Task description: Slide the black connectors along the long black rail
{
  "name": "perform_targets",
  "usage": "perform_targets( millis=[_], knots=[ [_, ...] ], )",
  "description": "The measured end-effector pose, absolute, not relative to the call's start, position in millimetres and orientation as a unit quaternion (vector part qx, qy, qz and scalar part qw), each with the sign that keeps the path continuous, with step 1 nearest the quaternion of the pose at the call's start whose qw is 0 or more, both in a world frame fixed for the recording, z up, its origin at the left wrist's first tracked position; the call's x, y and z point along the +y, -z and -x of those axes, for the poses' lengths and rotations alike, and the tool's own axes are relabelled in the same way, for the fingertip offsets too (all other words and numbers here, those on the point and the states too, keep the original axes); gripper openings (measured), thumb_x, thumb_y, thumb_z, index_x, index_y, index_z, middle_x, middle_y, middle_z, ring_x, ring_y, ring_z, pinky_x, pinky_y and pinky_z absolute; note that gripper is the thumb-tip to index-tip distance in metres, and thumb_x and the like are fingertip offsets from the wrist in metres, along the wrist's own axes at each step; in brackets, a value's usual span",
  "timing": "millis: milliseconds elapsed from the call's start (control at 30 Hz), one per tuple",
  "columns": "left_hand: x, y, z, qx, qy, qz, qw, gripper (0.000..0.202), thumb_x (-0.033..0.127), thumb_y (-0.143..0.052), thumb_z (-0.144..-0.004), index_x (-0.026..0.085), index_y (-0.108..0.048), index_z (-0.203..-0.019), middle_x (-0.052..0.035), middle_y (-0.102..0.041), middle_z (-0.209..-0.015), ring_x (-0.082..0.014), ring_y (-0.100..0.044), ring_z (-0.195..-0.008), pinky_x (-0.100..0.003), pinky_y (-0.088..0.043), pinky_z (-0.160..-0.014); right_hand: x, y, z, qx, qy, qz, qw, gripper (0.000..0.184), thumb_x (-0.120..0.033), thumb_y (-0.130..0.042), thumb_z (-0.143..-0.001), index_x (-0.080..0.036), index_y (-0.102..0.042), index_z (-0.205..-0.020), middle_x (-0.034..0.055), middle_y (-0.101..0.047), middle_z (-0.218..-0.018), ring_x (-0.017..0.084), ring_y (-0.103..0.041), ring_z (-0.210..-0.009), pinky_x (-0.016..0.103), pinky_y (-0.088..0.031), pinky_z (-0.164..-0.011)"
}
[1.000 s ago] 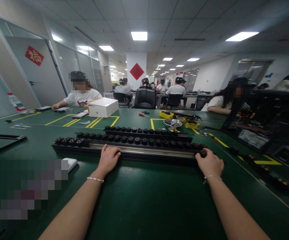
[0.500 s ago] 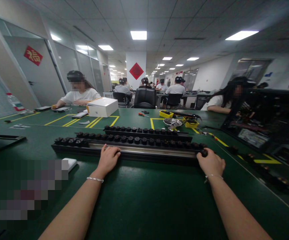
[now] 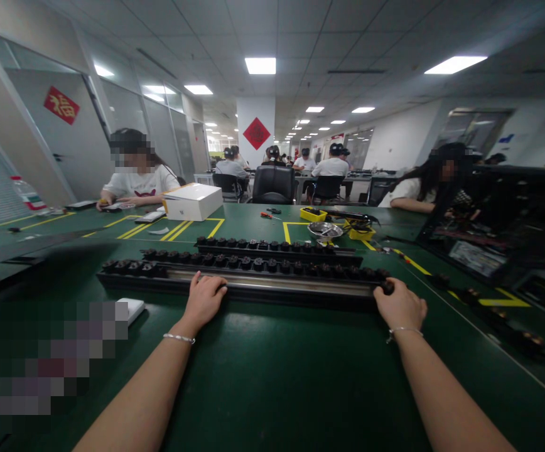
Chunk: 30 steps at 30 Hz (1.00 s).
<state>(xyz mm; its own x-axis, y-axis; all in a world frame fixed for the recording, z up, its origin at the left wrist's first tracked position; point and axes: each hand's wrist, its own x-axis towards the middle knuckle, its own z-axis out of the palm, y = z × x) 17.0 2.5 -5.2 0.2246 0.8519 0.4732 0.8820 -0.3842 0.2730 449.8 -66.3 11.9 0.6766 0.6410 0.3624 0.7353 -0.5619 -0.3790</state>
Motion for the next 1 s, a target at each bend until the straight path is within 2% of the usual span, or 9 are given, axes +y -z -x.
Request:
perform_targets(
  millis=[1000],
  knots=[
    [2.0,5.1,-16.9,-0.553,0.292,0.78,0.023,0.017,0.029,-0.045,-0.083,0.027,-0.062,-0.087,-0.0014,-0.07,-0.093,-0.0205,-0.06,-0.096,-0.05,-0.017,-0.11,-70.2,-12.4,-462.4,-0.371,0.093,0.881,0.279,0.046,-0.043,-0.044,-0.078,-0.018,-0.06,-0.114,0.0117,-0.064,-0.099,0.028,-0.057,-0.096,0.042,-0.039,-0.091]
  ],
)
